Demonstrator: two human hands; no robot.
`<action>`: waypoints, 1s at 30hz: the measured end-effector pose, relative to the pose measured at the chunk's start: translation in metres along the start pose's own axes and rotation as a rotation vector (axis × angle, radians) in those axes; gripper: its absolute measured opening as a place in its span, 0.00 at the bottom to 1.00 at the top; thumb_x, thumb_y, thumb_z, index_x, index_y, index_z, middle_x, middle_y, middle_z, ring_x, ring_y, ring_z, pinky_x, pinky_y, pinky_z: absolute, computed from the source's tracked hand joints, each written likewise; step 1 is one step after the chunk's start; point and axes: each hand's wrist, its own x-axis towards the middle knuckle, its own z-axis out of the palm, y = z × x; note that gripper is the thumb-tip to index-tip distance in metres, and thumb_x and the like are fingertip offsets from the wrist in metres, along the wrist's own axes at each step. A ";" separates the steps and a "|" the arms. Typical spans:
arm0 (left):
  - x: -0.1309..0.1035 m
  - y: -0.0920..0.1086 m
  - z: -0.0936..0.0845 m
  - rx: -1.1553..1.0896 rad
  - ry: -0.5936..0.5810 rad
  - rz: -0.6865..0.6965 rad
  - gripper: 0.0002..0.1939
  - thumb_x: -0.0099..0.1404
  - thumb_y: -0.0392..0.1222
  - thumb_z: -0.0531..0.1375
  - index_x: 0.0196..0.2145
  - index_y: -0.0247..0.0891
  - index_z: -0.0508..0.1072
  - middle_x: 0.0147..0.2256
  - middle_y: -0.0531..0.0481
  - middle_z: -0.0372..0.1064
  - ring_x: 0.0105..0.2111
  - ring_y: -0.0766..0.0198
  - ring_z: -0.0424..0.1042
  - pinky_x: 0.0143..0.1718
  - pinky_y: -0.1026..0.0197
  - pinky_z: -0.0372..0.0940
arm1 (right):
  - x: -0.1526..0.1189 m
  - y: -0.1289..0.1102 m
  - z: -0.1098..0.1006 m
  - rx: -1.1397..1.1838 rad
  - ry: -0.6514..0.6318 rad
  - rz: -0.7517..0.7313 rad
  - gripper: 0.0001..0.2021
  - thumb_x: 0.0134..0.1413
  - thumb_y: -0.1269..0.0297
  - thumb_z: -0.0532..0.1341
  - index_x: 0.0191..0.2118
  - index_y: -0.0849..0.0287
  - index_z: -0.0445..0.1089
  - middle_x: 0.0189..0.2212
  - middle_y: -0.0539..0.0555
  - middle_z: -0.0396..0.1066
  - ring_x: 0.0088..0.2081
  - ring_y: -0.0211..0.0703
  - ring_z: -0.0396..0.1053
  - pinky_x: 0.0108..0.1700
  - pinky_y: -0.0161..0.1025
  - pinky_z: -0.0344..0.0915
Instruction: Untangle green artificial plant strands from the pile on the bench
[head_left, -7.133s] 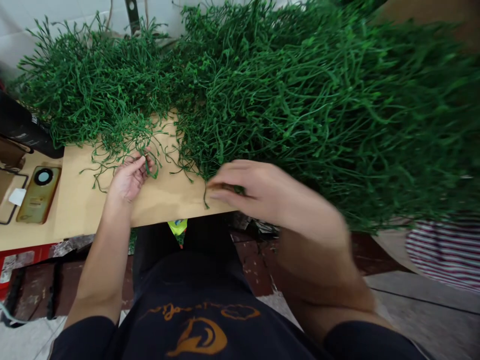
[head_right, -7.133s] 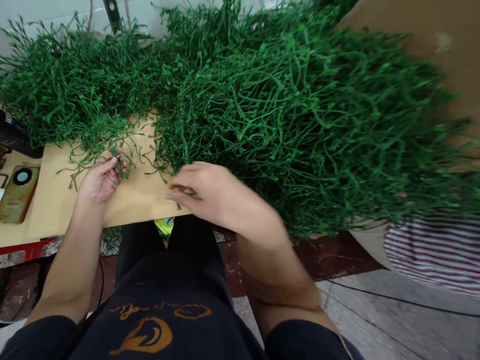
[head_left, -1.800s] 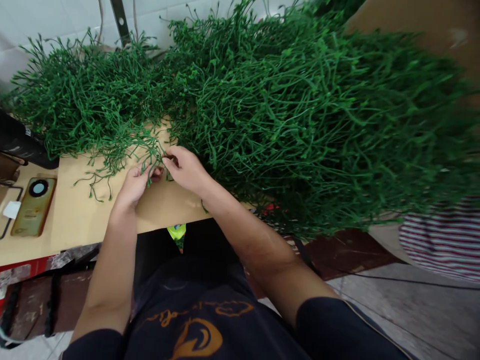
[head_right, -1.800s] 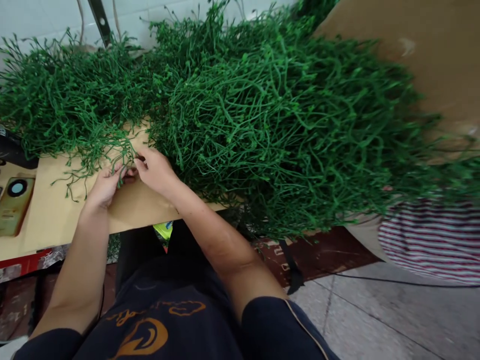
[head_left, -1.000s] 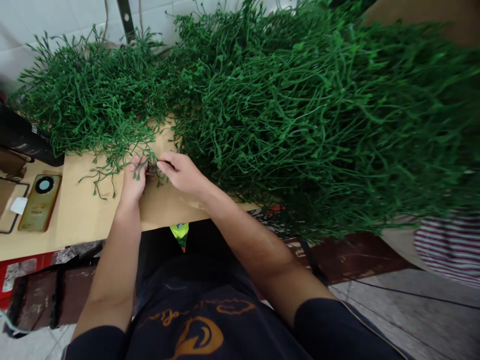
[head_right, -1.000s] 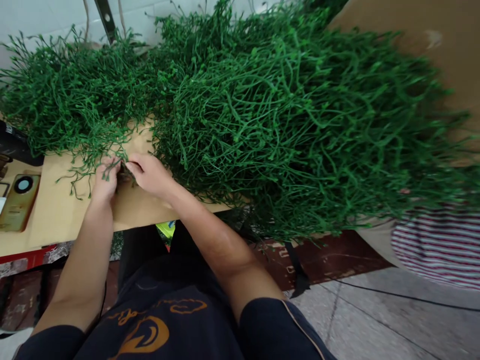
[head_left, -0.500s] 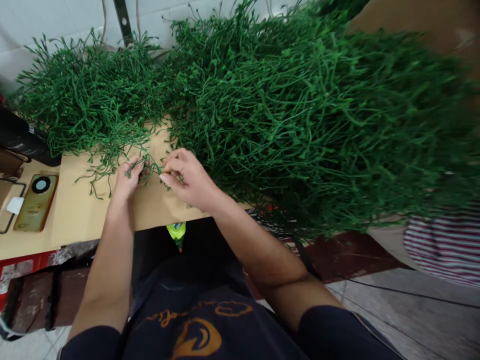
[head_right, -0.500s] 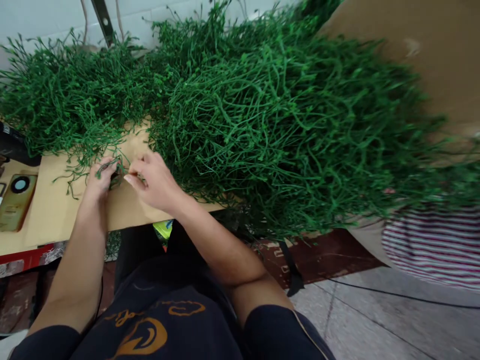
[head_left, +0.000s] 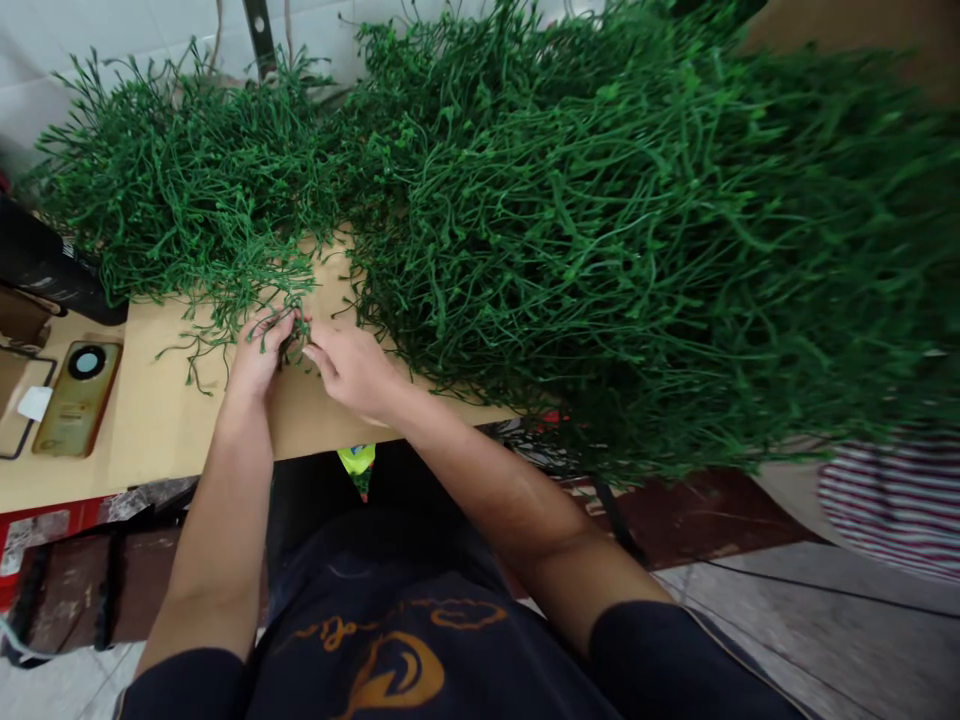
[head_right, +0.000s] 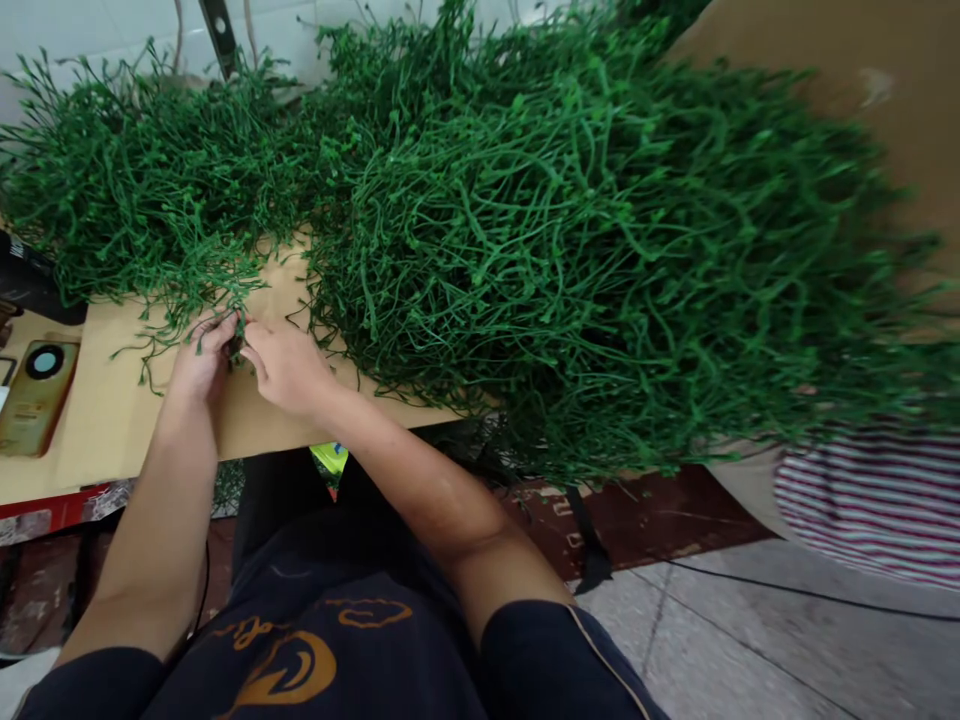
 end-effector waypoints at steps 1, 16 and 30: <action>0.001 0.001 0.001 -0.049 0.009 -0.032 0.11 0.49 0.47 0.63 0.27 0.37 0.69 0.27 0.51 0.71 0.30 0.65 0.70 0.34 0.63 0.65 | -0.002 -0.002 0.000 -0.008 0.009 -0.025 0.10 0.60 0.70 0.46 0.36 0.64 0.63 0.35 0.60 0.66 0.36 0.45 0.60 0.40 0.41 0.54; 0.001 0.021 0.011 -0.414 0.366 -0.197 0.11 0.59 0.29 0.51 0.21 0.37 0.61 0.19 0.56 0.56 0.18 0.74 0.56 0.18 0.71 0.54 | -0.036 -0.023 0.001 0.090 -0.107 -0.332 0.06 0.50 0.76 0.48 0.27 0.59 0.55 0.26 0.55 0.60 0.31 0.40 0.54 0.37 0.38 0.54; -0.009 0.029 -0.003 -0.393 0.050 -0.381 0.07 0.62 0.35 0.56 0.26 0.33 0.69 0.24 0.51 0.69 0.24 0.70 0.71 0.25 0.69 0.66 | -0.070 0.011 -0.042 0.236 0.115 -0.100 0.12 0.58 0.65 0.51 0.24 0.58 0.53 0.27 0.54 0.60 0.35 0.40 0.58 0.39 0.38 0.58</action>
